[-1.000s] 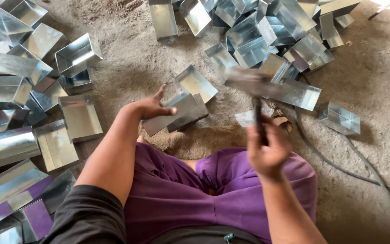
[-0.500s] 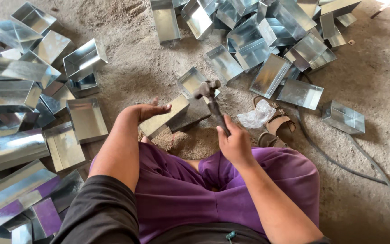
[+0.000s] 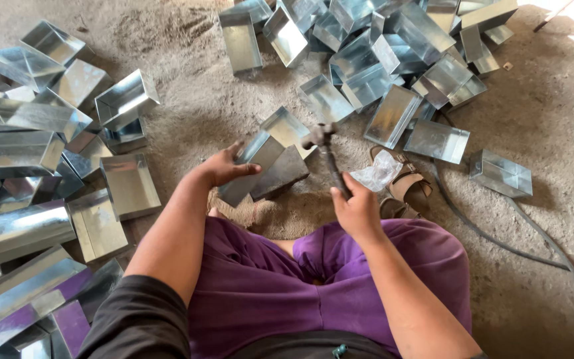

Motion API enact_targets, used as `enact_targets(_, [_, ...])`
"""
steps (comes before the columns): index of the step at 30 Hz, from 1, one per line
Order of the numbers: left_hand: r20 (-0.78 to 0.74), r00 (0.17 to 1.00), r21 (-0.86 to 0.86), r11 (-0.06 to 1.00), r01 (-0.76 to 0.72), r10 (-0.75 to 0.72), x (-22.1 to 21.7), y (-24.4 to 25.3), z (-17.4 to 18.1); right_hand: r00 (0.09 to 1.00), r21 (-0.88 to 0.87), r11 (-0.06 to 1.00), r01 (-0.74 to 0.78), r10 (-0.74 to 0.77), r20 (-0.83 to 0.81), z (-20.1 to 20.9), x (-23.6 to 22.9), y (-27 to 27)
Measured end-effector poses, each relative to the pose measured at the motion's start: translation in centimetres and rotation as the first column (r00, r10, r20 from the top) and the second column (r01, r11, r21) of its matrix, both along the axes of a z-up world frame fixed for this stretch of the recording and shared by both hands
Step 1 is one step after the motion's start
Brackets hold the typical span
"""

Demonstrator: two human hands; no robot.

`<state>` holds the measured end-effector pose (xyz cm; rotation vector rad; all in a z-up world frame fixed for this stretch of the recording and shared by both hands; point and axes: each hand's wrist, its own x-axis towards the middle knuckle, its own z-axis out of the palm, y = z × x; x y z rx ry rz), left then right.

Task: The person sits on the floor and repeatedly hammers small rectangular metal boxes with a hammer. They pick up each box, place it on a small block, strike it several times, and set it aside. The process is repeated for multiple boxes.

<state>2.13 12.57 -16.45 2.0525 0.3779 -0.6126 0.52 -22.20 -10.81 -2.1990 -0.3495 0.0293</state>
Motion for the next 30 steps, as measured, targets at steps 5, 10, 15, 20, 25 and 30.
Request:
enact_targets(5, [0.431,0.902,0.045,0.999,-0.015,-0.006,0.8,-3.2,1.6,0.961,0.108,0.994,0.033,-0.061,0.269,5.4,-0.4,-1.1])
enact_targets(10, [0.464,0.883,0.233,0.972,-0.04,-0.075,1.7,-4.6,0.0,0.674,0.304,0.934,-0.19,-0.101,0.732,11.9,-1.5,-3.1])
enact_targets(15, [0.45,0.886,0.246,0.969,-0.003,-0.111,2.1,-4.4,-0.5,0.627,0.45,0.854,-0.262,-0.204,0.752,10.8,-1.9,-1.6])
enact_targets(20, [0.524,0.843,0.259,0.966,-0.021,-0.122,2.0,-4.9,-1.0,0.861,-0.091,0.981,-0.17,0.193,0.471,6.8,-2.4,0.6])
enact_targets(25, [0.52,0.835,0.34,0.94,-0.008,-0.181,2.2,-4.8,-0.4,0.785,-0.006,0.993,-0.12,0.099,0.612,6.4,-3.0,-0.4])
enact_targets(30, [0.397,0.907,0.323,0.946,0.006,-0.141,1.8,-5.4,1.4,0.917,-0.061,0.99,-0.127,0.14,0.374,5.2,-2.2,0.7])
